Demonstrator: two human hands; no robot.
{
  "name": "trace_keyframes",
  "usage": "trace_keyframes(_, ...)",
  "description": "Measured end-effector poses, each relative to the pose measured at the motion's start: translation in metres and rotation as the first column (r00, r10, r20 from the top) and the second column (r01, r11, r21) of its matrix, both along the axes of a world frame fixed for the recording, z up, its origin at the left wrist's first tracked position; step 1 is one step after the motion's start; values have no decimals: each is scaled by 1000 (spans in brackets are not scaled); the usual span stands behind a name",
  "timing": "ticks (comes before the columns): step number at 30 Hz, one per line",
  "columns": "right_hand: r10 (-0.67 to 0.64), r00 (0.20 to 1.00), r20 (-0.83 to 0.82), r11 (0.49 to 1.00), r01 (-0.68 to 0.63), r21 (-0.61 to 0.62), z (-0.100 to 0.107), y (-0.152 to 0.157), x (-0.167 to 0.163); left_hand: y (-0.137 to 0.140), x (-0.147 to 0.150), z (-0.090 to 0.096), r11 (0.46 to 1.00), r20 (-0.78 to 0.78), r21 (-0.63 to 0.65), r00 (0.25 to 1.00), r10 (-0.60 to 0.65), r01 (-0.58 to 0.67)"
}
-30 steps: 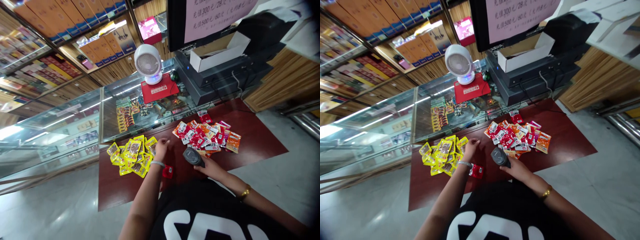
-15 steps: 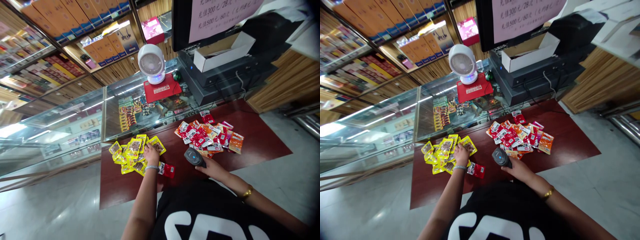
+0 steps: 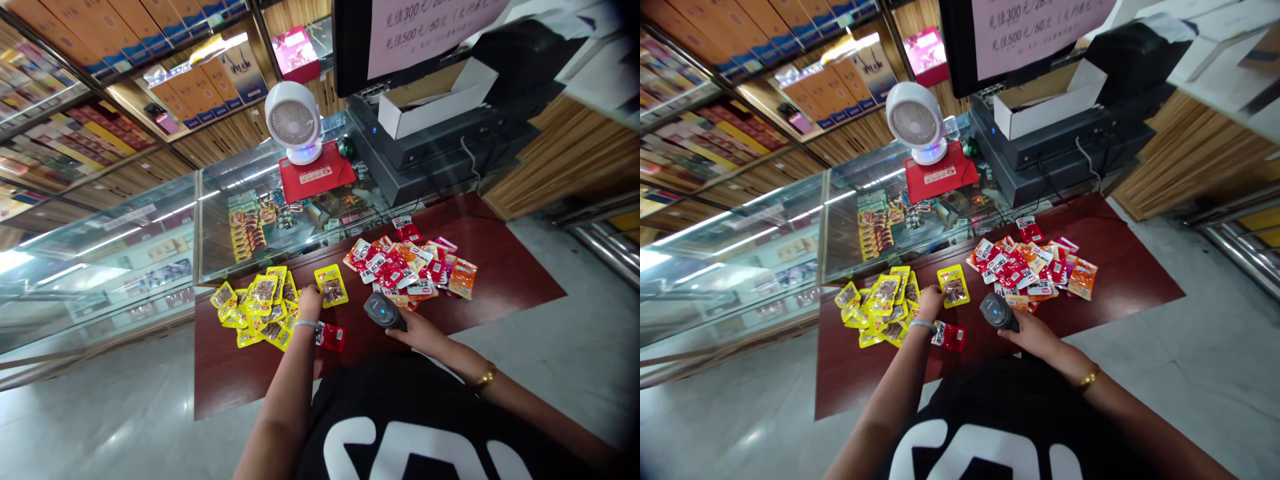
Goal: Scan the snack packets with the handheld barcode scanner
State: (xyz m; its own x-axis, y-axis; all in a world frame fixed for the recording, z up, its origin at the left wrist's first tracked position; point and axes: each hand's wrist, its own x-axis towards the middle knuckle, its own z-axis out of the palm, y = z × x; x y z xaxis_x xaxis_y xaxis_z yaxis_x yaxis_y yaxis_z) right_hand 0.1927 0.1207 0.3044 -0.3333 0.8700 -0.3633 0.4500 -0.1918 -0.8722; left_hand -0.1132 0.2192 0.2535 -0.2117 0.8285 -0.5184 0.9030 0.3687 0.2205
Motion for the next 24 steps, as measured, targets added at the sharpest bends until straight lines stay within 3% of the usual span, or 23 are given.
trace_keyframes(4,14,1000,4,1000,-14,-9,1,-2,1,-7,6,15,997,-84,-38,994,-74,71)
trace_keyframes(7,19,1000,19,1000,-18,-16,2,-2,2,-36,5,28,970,-197,16,952,-233,241)
trace_keyframes(10,16,999,34,1000,-15,-9,3,-1,4,-77,-1,33,853,-175,53,846,-503,518)
trace_keyframes(12,32,999,24,999,-32,-3,2,0,5,-99,-6,31,782,-127,70,783,-609,620)
trace_keyframes(13,43,999,20,999,-43,-2,2,0,6,-105,-8,29,775,-101,62,776,-622,629)
trace_keyframes(14,51,998,20,999,-51,-3,1,1,6,-108,-10,27,792,-68,38,792,-606,609)
trace_keyframes(16,58,998,32,998,-58,-3,-1,2,6,-105,-10,20,886,24,-21,886,-464,464)
trace_keyframes(18,61,997,37,998,-61,3,-2,2,6,-92,-6,14,982,176,-40,968,-177,187)
trace_keyframes(19,62,997,34,998,-63,9,-2,3,5,-85,-3,12,999,285,-38,958,-14,26)
trace_keyframes(21,71,997,19,997,-72,17,0,4,3,-69,6,7,967,542,-42,808,232,-250)
trace_keyframes(24,94,995,-25,995,-94,18,6,7,-2,-51,23,5,875,806,-108,473,355,-473)
